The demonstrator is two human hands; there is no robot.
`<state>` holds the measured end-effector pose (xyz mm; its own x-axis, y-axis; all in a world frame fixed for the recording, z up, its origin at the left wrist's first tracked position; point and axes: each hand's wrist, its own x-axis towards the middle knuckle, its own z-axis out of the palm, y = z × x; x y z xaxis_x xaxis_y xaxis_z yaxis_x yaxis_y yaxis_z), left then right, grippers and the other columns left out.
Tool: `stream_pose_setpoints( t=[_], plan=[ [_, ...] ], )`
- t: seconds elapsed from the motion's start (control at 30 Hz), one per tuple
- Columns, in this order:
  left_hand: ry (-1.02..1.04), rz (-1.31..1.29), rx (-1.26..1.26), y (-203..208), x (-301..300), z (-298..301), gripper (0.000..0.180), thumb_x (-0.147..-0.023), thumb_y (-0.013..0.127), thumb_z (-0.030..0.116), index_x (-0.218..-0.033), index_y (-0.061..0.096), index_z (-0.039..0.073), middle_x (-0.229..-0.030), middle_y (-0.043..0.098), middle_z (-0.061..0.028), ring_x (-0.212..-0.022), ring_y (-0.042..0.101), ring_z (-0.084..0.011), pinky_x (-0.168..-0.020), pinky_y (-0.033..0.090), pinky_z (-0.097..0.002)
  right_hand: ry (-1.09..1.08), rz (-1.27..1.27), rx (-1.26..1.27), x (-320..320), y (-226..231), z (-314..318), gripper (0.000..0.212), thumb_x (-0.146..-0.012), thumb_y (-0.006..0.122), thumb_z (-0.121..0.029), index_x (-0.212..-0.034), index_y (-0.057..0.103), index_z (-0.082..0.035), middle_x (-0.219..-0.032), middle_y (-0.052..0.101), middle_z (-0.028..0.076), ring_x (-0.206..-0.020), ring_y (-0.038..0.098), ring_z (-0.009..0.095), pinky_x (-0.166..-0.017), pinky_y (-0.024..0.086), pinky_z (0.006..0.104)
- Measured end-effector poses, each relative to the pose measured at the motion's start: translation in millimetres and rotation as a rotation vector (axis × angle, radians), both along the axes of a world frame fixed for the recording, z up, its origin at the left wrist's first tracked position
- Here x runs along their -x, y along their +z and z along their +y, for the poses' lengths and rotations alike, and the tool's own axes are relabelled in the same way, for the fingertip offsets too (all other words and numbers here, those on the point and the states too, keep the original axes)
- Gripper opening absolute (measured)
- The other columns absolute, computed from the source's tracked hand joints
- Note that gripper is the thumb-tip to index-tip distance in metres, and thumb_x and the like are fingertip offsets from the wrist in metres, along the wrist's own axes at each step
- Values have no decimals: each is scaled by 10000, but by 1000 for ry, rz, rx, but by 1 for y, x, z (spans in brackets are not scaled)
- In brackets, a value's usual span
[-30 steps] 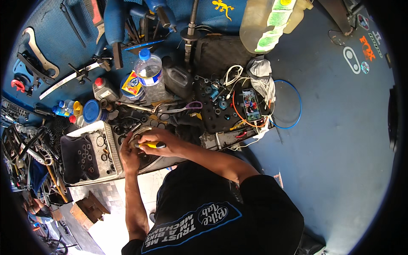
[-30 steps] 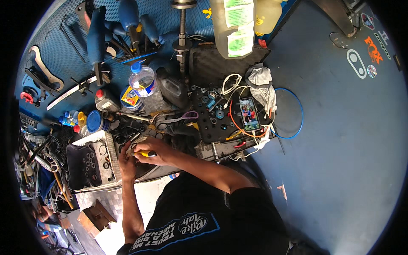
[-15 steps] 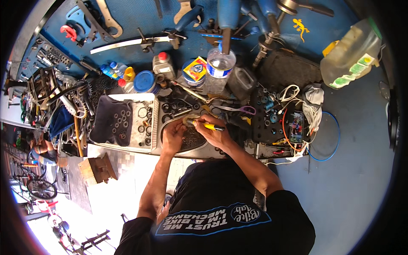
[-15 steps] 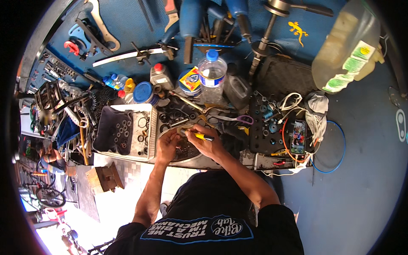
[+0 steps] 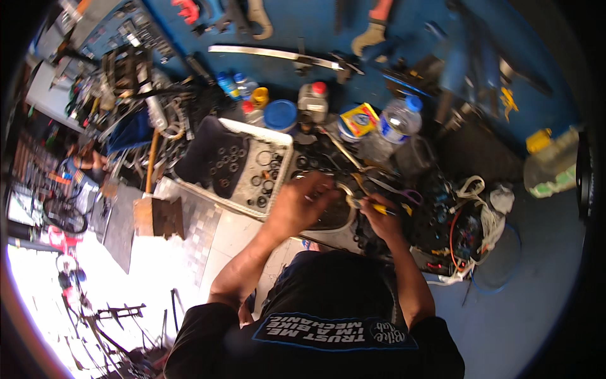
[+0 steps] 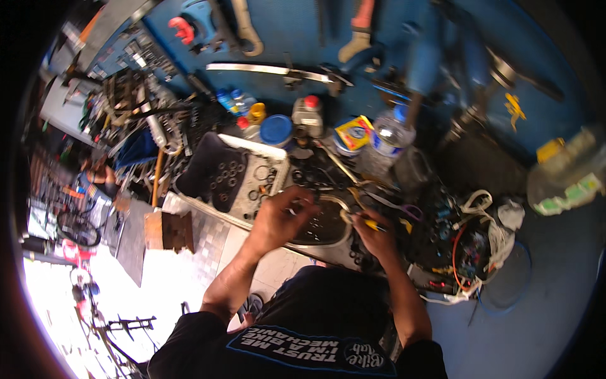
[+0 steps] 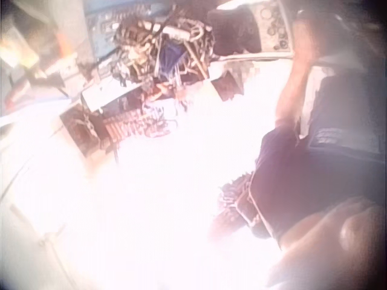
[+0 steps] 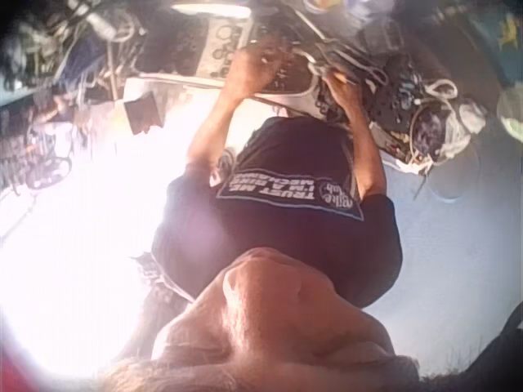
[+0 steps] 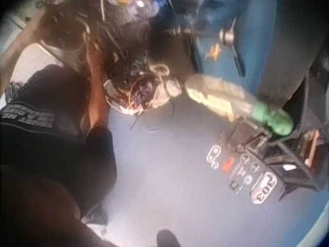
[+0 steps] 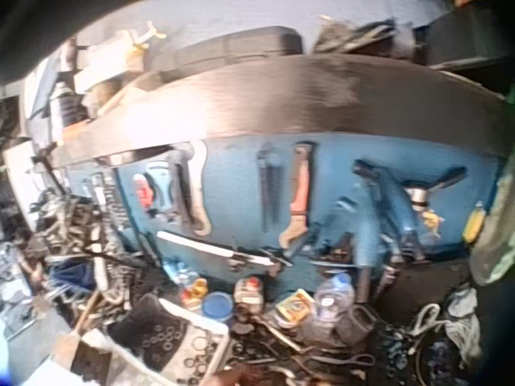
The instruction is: The person repeatedly picks small circular metal parts from a white tray, scrubs them with a yellow-handled brush in a dark liquid basin, and returns them to the tray. The person continues this cycle for multiple parts throughout the clip.
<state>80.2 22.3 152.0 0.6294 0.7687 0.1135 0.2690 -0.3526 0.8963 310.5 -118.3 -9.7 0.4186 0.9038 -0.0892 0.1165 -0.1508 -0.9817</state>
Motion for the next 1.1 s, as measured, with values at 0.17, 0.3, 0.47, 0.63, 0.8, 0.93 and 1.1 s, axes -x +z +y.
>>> stream_pose_setpoints(
  t=[0.17,0.3,0.47,0.63,0.8,0.93,1.1],
  plan=[
    [21,-10,-316,-85,-9,-13,278,-892,854,151,-1136,739,86,-949,752,-152,-822,751,-361,-743,601,-438,23,-8,5,-5,0,-8,226,-1035,779,-225,-1012,714,-10,-818,694,5,-775,638,75,-704,529,279],
    [-26,265,-32,-115,11,11,166,-915,804,179,-1054,763,99,-969,787,-154,-873,774,-359,-771,596,-460,57,-135,65,-1,16,-8,194,-1057,717,-182,-1032,710,10,-854,732,50,-801,703,101,-714,545,285],
    [304,440,-80,-85,58,101,124,-923,808,214,-996,762,126,-990,797,-127,-906,788,-340,-789,610,-450,69,-122,80,6,29,-10,186,-1044,739,-185,-1046,719,0,-820,718,43,-772,679,93,-698,540,290],
    [669,791,-185,-137,154,223,375,-925,763,352,-1241,709,157,-1163,798,-161,-1099,754,-421,-935,604,-525,172,-222,104,15,48,-4,219,-1045,750,-220,-1084,727,-6,-822,733,49,-774,691,89,-699,547,291],
    [661,843,-208,-153,164,257,322,-965,734,318,-1177,721,75,-1121,781,-250,-1081,761,-438,-912,609,-546,148,-181,162,19,61,-10,237,-1059,733,-236,-1112,721,-6,-828,741,33,-772,692,83,-707,549,282],
    [798,641,-209,-167,210,281,310,-985,728,339,-1177,768,99,-1120,783,-252,-1054,767,-429,-902,612,-531,186,-213,167,18,64,-7,246,-1062,734,-252,-1131,721,-17,-836,746,36,-788,701,90,-730,556,281],
    [810,506,-211,-110,178,246,297,-981,740,354,-1070,799,76,-1011,805,-206,-1002,785,-391,-855,613,-489,154,-259,138,11,58,-12,273,-1061,755,-292,-1140,733,-31,-870,742,30,-825,693,90,-748,549,278]
  ],
)
